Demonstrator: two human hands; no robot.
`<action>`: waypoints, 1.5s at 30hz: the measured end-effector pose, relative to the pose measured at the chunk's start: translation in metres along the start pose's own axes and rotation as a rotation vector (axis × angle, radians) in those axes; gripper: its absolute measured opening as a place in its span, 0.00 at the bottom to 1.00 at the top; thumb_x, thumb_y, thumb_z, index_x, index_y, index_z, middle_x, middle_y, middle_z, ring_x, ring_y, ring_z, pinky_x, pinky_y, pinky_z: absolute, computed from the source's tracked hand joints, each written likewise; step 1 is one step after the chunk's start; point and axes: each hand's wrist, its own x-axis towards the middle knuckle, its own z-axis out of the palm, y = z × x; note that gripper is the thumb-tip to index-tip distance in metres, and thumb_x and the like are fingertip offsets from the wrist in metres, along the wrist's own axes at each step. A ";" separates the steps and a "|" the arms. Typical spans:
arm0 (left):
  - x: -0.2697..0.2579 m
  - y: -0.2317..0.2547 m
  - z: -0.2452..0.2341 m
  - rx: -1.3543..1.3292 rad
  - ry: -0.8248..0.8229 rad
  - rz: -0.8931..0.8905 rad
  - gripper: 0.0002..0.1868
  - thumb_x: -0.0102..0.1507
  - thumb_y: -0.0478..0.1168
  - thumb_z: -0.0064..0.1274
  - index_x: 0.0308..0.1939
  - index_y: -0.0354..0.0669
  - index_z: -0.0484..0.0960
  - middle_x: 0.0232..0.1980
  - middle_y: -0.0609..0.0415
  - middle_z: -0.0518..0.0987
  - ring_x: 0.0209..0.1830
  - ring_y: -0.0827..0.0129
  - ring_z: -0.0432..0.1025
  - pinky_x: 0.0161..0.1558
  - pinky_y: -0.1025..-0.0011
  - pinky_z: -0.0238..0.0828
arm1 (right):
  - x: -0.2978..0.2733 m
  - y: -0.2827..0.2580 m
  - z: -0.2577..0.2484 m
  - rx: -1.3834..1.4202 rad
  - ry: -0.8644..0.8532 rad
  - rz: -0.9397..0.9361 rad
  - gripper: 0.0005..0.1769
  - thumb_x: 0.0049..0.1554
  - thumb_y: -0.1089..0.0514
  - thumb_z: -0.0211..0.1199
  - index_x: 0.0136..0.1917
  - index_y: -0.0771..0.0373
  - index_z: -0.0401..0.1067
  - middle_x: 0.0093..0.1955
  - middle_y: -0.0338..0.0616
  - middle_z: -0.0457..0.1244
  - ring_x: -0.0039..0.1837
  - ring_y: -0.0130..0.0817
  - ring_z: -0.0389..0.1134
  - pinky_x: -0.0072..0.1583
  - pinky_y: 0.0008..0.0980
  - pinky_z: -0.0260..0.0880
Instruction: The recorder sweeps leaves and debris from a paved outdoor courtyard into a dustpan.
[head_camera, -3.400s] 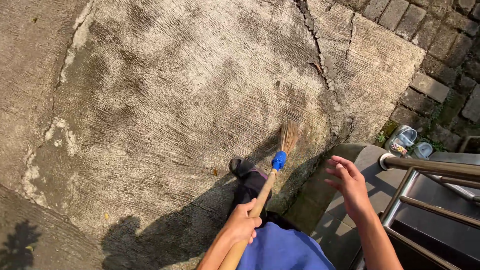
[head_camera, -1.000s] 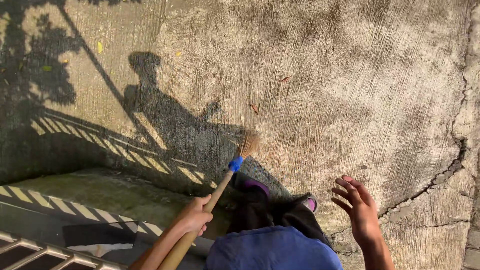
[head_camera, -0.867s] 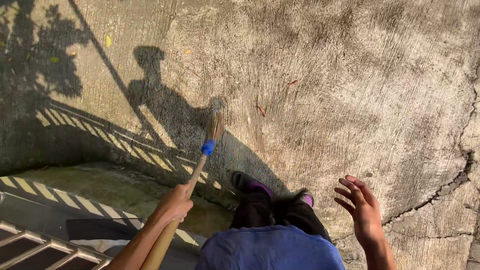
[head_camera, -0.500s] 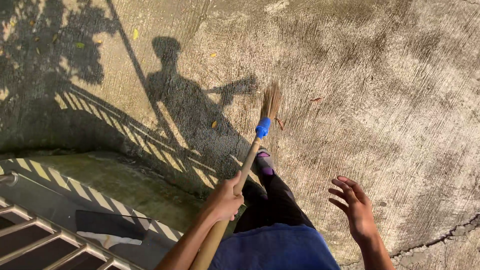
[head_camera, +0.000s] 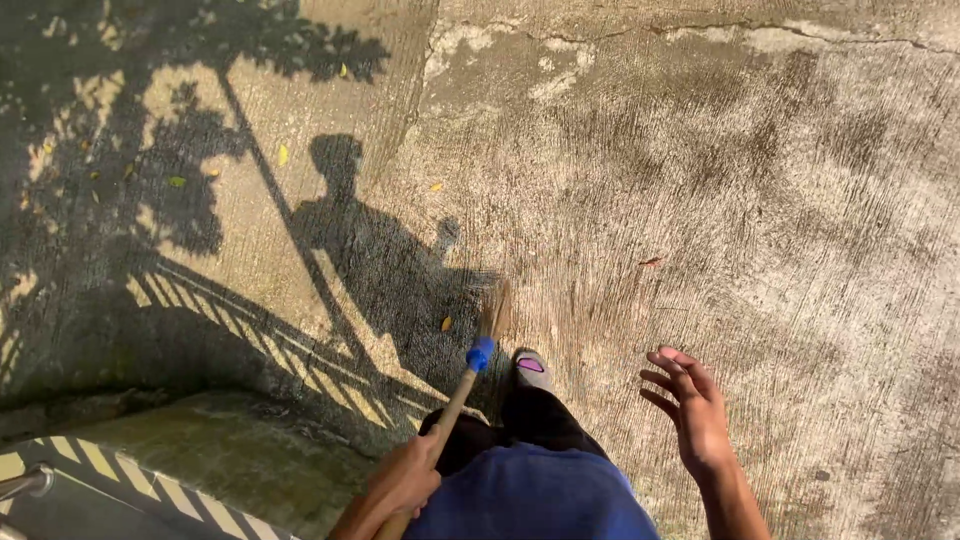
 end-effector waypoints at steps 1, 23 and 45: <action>-0.007 -0.006 -0.007 -0.002 -0.021 -0.003 0.36 0.64 0.33 0.41 0.77 0.55 0.55 0.31 0.47 0.82 0.16 0.66 0.73 0.17 0.68 0.74 | -0.004 0.004 -0.002 -0.010 0.013 0.013 0.20 0.68 0.57 0.44 0.69 0.67 0.64 0.72 0.58 0.63 0.67 0.56 0.66 0.66 0.54 0.69; 0.086 -0.138 -0.206 0.542 -0.271 0.445 0.44 0.55 0.42 0.47 0.78 0.61 0.61 0.53 0.44 0.82 0.43 0.52 0.78 0.48 0.59 0.76 | -0.042 0.132 0.263 0.145 0.327 -0.166 0.20 0.66 0.53 0.50 0.67 0.63 0.67 0.65 0.51 0.66 0.60 0.43 0.69 0.59 0.41 0.69; 0.064 -0.297 -0.470 0.026 0.070 0.115 0.43 0.66 0.29 0.47 0.82 0.64 0.52 0.31 0.51 0.71 0.16 0.65 0.65 0.13 0.67 0.65 | -0.156 0.224 0.446 0.325 0.482 -0.009 0.18 0.67 0.56 0.50 0.67 0.64 0.68 0.67 0.52 0.66 0.60 0.44 0.69 0.59 0.44 0.72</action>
